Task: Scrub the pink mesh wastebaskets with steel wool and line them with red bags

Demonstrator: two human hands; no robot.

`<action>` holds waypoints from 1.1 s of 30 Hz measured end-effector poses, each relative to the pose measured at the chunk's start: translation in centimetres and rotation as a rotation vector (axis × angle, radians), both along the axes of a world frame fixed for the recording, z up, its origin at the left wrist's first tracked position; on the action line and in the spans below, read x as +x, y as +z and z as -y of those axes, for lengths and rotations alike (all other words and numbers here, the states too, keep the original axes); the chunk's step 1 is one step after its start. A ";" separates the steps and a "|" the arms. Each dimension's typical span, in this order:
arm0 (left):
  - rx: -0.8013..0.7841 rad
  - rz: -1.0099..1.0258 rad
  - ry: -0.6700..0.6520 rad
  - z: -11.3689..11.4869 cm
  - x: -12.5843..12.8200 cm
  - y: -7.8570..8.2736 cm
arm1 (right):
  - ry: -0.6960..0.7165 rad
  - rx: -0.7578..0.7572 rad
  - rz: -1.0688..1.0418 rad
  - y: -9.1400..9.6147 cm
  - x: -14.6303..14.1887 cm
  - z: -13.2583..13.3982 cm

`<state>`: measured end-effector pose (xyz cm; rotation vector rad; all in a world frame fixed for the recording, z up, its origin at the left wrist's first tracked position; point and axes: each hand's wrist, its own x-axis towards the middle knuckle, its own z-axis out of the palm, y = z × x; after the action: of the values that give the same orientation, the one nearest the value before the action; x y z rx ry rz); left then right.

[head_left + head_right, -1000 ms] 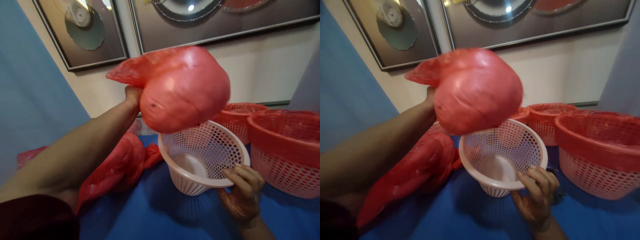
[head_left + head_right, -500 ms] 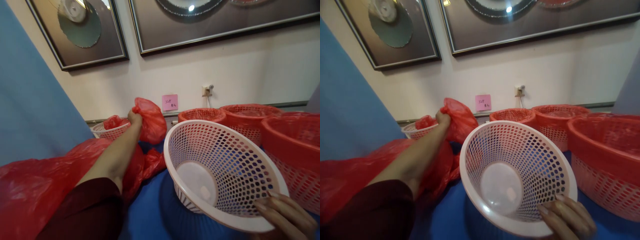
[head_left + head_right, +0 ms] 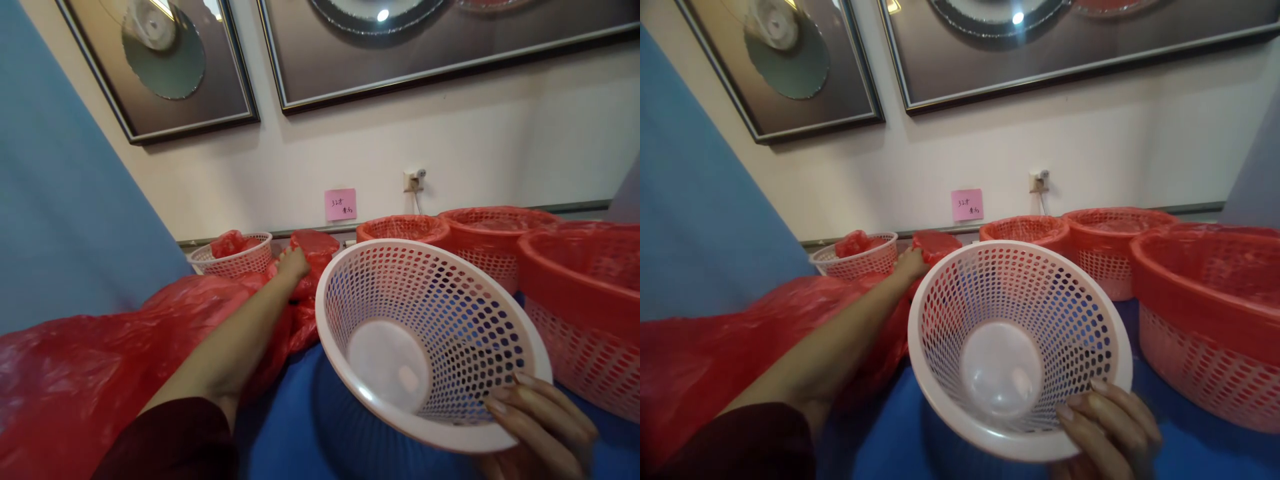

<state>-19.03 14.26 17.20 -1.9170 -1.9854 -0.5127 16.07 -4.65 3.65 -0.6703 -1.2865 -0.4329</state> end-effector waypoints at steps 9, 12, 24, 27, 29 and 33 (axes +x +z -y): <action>0.418 0.437 -0.289 12.6 6.7 1.8 | -0.002 0.169 0.257 0.5 -0.4 2.3; 0.282 0.722 -0.457 19.0 9.0 -0.3 | 0.019 0.213 0.368 1.5 -2.1 3.7; -0.276 1.781 -0.392 24.9 14.0 1.0 | 0.403 0.377 0.633 -3.2 -11.0 7.0; -0.223 1.780 -0.268 25.3 13.4 0.7 | 0.525 0.259 0.646 -3.3 -7.9 6.9; -0.215 1.791 -0.243 25.9 12.9 0.5 | 0.491 0.107 0.559 -3.5 -4.1 5.4; -0.138 1.782 -0.234 27.1 12.3 -0.2 | 0.197 -0.396 0.156 -5.4 4.0 -1.4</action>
<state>-6.73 -12.88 16.99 -1.7299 -2.4268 -2.9312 20.11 -3.28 -1.71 -0.8416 -1.5897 -0.0669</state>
